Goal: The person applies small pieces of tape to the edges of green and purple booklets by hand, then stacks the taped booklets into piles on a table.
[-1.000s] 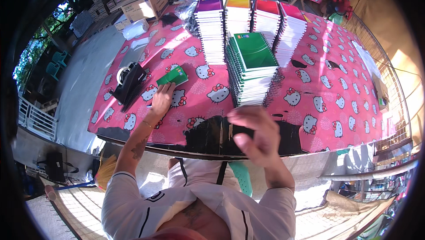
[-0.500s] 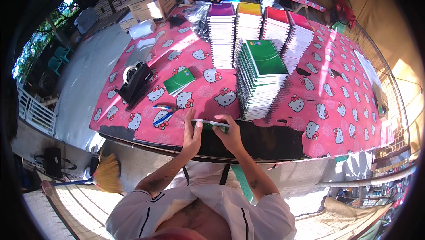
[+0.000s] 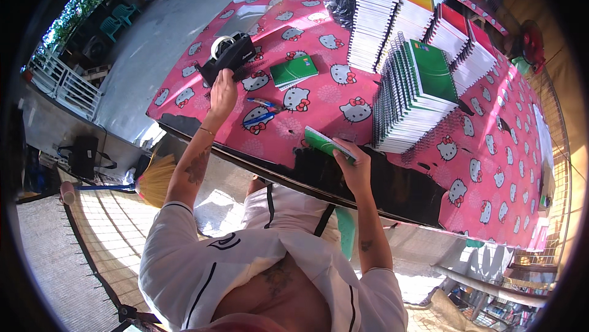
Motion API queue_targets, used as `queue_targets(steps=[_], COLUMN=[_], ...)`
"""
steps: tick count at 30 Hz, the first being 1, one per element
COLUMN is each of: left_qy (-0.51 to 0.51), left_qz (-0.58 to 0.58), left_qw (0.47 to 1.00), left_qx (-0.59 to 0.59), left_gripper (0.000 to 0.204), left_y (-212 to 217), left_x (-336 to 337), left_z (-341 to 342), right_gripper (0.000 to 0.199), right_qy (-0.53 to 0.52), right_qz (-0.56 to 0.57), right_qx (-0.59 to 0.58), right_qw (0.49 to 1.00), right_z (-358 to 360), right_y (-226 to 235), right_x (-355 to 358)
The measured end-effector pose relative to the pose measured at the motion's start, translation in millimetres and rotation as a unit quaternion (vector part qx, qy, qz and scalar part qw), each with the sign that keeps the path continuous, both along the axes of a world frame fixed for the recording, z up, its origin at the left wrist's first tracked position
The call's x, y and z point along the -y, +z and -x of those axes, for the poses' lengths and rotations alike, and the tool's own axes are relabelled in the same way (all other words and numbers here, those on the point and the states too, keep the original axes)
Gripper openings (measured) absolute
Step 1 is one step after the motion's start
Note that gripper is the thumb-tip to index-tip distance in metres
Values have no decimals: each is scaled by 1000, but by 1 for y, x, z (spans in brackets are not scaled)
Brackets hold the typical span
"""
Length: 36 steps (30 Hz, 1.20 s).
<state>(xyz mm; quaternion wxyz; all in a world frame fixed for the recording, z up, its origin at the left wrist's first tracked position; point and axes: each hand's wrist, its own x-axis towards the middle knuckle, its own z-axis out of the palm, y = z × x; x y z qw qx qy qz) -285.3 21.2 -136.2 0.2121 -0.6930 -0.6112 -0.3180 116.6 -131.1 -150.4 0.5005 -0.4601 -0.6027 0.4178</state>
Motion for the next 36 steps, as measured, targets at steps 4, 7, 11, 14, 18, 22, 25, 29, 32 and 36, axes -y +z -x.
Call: queue_targets(steps=[4, 7, 11, 14, 18, 22, 25, 29, 32, 36], left_qy=[-90, -245, -299, -332, -343, -327, -311, -309, -298, -310], left_qz=[184, 224, 299, 244, 171, 161, 139, 159, 202, 243], left_qw=[957, 911, 845, 837, 882, 892, 901, 904, 903, 879], left_qx=[206, 244, 328, 360, 275, 268, 270, 250, 235, 267], left_gripper=[29, 31, 26, 24, 22, 18, 16, 16, 17, 19], left_y=[48, 12, 20, 13, 33, 35, 29, 27, 29, 25], left_x=[68, 99, 125, 129, 128, 128, 124, 118, 113, 101], left_z=[-86, -112, -143, -147, -146, -151, -154, -151, -147, -142], right_gripper=[29, 30, 29, 29, 29, 29, 29, 28, 27, 27], right_qy=[-1, 7, 3, 0, -3, 1, -5, -8, 0, 8], right_qz=[15, 18, 58, 78, 89, 84, 117, 96, 80, 85], right_qx=[-1, -9, -8, -12, -18, -6, -2, -24, -16, -4], right_qw=[1000, 1000, 998, 997, 996, 996, 993, 995, 997, 996], right_z=[0, 1, 1, 1, 1, 0, -1, 2, 1, 1], right_y=[8, 6, 9, 14, 15, 12, 12, 13, 14, 20], right_x=[4, 2, 3, 4, 5, 3, 3, 4, 4, 5])
